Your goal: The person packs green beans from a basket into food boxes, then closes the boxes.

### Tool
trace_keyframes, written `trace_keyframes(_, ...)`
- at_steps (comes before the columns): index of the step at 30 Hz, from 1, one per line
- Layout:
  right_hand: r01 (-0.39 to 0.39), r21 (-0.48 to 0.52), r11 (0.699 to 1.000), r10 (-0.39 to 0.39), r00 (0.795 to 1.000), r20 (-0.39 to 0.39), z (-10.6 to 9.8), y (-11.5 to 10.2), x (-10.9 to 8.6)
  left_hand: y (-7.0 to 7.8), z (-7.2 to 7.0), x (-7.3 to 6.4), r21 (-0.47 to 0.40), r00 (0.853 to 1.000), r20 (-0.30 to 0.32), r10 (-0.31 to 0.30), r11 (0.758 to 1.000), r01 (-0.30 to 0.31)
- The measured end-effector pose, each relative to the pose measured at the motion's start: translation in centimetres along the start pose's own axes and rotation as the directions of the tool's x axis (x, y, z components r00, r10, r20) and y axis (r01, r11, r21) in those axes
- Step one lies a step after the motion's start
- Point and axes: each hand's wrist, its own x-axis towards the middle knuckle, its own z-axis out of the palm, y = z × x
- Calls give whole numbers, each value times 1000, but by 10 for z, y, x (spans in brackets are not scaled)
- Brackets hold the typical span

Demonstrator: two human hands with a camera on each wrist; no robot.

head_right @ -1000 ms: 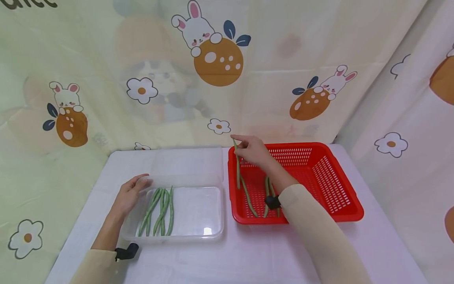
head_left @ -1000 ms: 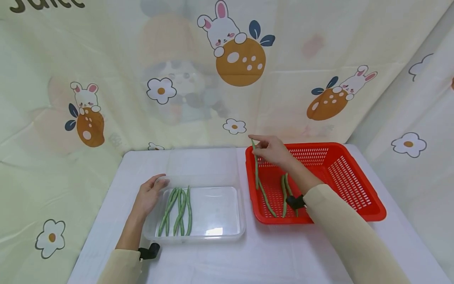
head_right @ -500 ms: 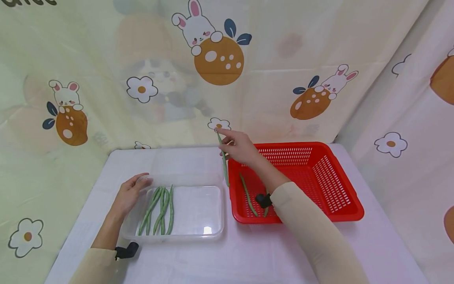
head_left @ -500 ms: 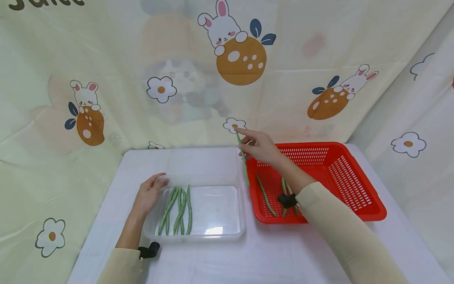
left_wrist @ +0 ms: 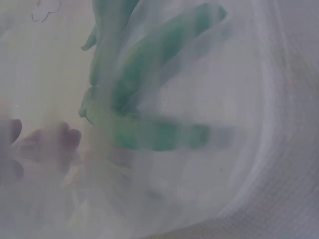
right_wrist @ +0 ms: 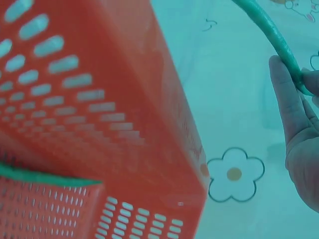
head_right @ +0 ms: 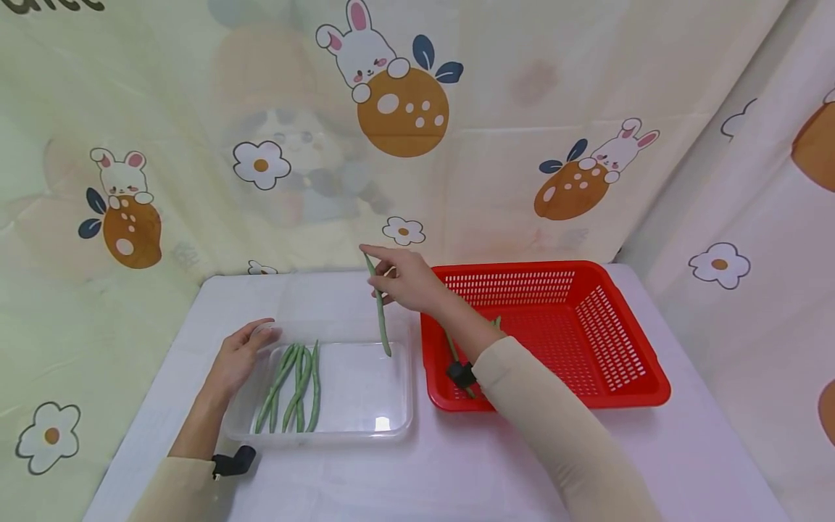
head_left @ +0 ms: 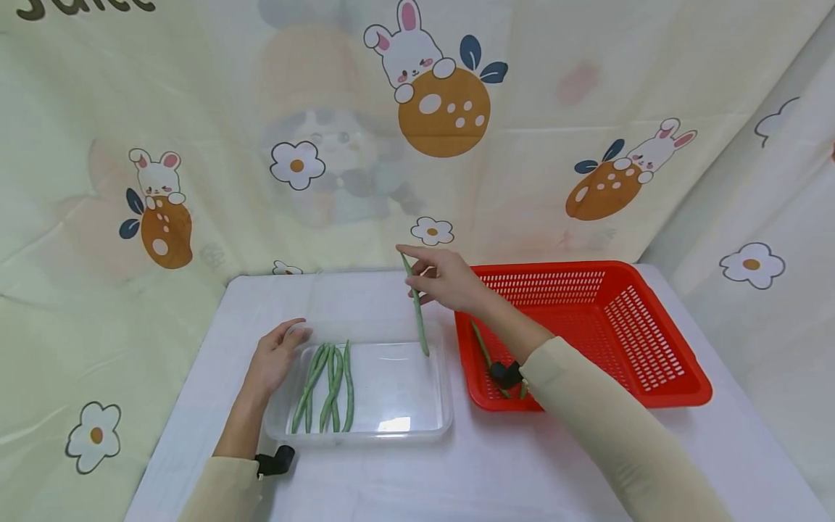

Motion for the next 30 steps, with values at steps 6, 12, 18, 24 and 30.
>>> trace_keyframes(6, -14, -25, 1000, 15, 999, 31, 19, 2, 3, 0, 0, 0, 6, 1000, 0, 2, 1000, -2)
trace_keyframes(12, -43, 17, 999, 42, 998, 37, 34, 2, 4, 1, 1, -1, 7, 1000, 4, 2, 1000, -2)
trace_keyframes(18, -41, 36, 999, 40, 998, 46, 47, -1, 9, 1, 1, -1, 11, 1000, 1, 6, 1000, -6)
trace_keyframes(24, -42, 23, 999, 41, 997, 67, 64, -1, 15, 1, 0, -1, 8, 1000, 0, 10, 1000, -10)
trace_keyframes(30, -70, -6, 998, 70, 995, 70, 79, 1, 19, 2, 1, -1, -1, 1000, -1, 4, 1000, -4)
